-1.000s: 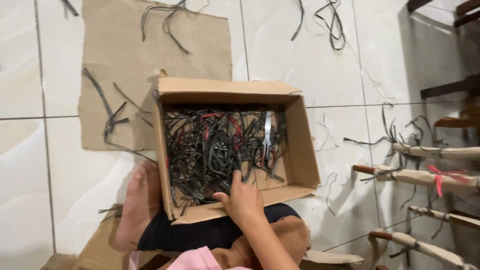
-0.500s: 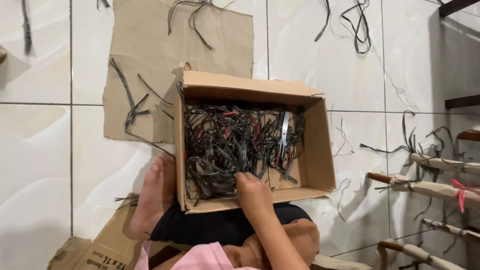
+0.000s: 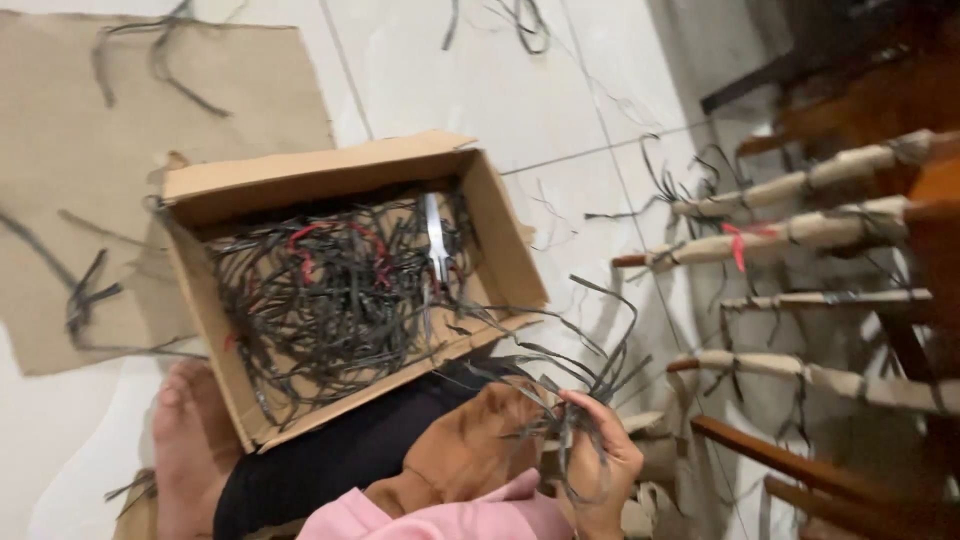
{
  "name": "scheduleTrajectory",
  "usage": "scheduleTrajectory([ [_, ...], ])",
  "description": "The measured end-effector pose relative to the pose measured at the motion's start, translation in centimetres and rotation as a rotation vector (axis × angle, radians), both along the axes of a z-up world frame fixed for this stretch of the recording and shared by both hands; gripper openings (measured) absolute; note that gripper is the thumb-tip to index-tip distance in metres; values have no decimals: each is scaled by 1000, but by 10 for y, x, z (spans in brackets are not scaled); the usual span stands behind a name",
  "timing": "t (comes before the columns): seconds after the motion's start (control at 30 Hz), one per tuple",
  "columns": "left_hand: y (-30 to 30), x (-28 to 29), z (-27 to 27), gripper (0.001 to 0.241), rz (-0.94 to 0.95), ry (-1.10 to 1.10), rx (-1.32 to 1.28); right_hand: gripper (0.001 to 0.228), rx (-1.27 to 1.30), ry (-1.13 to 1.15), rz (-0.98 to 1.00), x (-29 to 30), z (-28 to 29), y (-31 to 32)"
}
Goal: Wrapping wooden chair legs with corrugated cardboard and securing them with plastic ties for protection.
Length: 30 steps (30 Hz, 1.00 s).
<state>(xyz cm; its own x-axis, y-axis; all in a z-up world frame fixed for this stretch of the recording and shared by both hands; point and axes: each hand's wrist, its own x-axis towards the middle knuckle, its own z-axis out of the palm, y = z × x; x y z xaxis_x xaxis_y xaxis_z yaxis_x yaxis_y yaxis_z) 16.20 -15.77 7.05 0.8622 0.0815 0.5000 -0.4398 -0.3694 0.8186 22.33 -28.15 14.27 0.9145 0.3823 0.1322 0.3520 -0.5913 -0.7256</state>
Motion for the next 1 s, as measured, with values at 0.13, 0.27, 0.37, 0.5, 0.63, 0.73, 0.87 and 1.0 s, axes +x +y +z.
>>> scheduleTrajectory([
  [0.13, -195, 36, -84, 34, -410, 317, 252, 36, 207, -10, -260, -11, 22, -78],
  [0.27, -321, 66, -207, 30, -791, 601, 631, 44, 370, -113, -501, -29, 28, -164],
  [0.37, -288, 72, -180, 20, -857, 741, 701, 24, 408, -189, -627, -55, 51, -193],
  [0.5, -236, 54, -132, 24, -697, 758, 631, 29, 493, -255, -707, -88, 50, -237],
  [0.63, -225, 58, -178, 36, -560, 531, 623, 25, 417, -210, -797, -114, 44, -263],
  [0.73, -180, 68, -107, 48, -479, 536, 648, 25, 419, -191, -817, -123, 55, -274],
  [0.87, -111, 69, -13, 45, -77, 483, 587, 37, 320, -282, -715, -128, 70, -294],
  [1.0, -63, 43, 48, 43, 131, 865, 526, 35, 244, -356, -718, -130, 64, -311],
])
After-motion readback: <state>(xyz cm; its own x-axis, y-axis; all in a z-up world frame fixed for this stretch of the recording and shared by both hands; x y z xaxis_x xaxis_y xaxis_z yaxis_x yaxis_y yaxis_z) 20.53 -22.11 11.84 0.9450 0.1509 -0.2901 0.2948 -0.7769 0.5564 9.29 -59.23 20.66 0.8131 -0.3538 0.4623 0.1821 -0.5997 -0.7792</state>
